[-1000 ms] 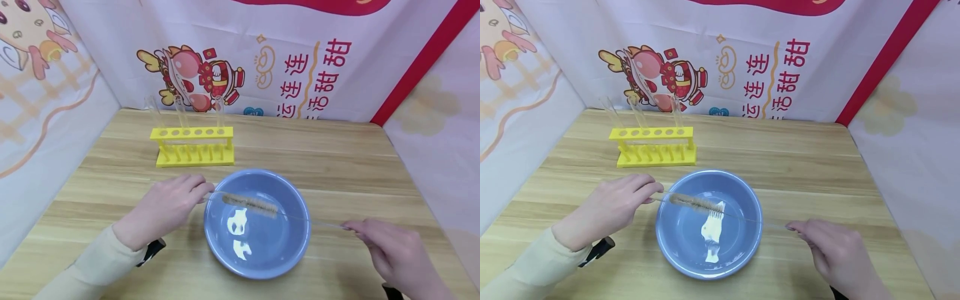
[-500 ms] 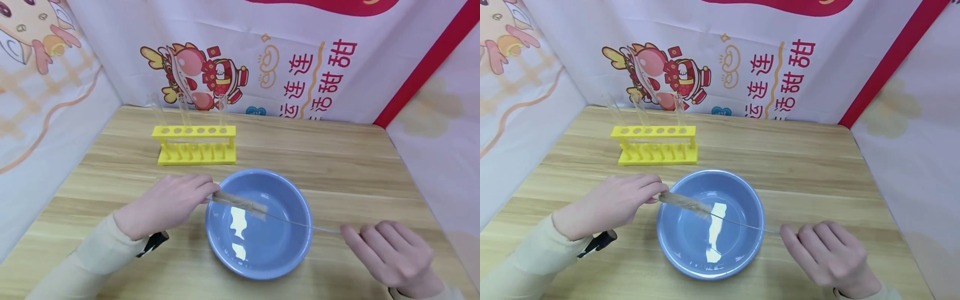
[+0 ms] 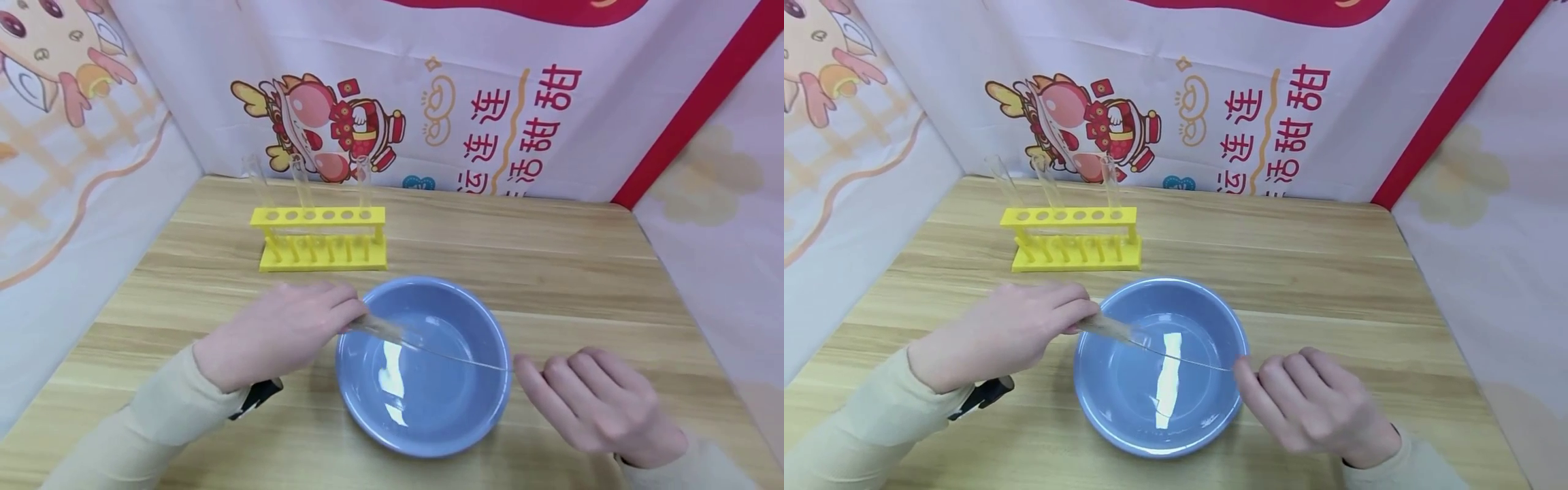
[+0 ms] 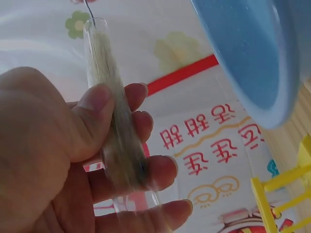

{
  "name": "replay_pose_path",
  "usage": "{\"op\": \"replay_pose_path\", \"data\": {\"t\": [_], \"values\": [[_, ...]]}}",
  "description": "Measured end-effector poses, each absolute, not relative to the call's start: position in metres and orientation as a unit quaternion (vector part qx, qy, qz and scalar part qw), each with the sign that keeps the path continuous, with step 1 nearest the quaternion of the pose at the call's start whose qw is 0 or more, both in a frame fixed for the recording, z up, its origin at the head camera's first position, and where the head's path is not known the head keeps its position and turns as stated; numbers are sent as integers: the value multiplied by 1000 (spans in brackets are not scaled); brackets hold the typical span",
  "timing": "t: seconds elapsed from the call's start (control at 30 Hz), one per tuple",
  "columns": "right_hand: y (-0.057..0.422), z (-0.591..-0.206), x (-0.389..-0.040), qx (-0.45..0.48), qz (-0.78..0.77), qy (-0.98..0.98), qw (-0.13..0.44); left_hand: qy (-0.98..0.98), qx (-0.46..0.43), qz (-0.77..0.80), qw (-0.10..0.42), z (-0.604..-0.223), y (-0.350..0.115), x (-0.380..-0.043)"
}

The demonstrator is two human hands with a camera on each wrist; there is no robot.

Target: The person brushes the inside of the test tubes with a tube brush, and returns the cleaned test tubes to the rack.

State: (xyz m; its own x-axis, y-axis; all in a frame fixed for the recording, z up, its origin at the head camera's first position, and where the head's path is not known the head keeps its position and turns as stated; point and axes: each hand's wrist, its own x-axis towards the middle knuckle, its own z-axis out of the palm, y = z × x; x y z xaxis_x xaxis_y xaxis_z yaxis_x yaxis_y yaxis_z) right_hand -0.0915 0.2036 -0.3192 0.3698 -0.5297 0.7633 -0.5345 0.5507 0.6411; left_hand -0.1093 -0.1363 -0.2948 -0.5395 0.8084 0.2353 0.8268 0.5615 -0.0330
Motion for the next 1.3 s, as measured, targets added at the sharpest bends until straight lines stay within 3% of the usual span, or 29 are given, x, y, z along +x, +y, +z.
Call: {"op": "replay_pose_path", "data": {"t": [0.63,0.9,1.3], "values": [[188,-318,-90,488,5,-576,656,-865,-483,-31,130,-281,-115,-102],[173,-310,-84,498,15,-605,621,-854,-493,-13,169,-277,-102,-97],[175,-314,-82,460,25,-681,569,-864,-471,-7,176,-275,-101,-95]]}}
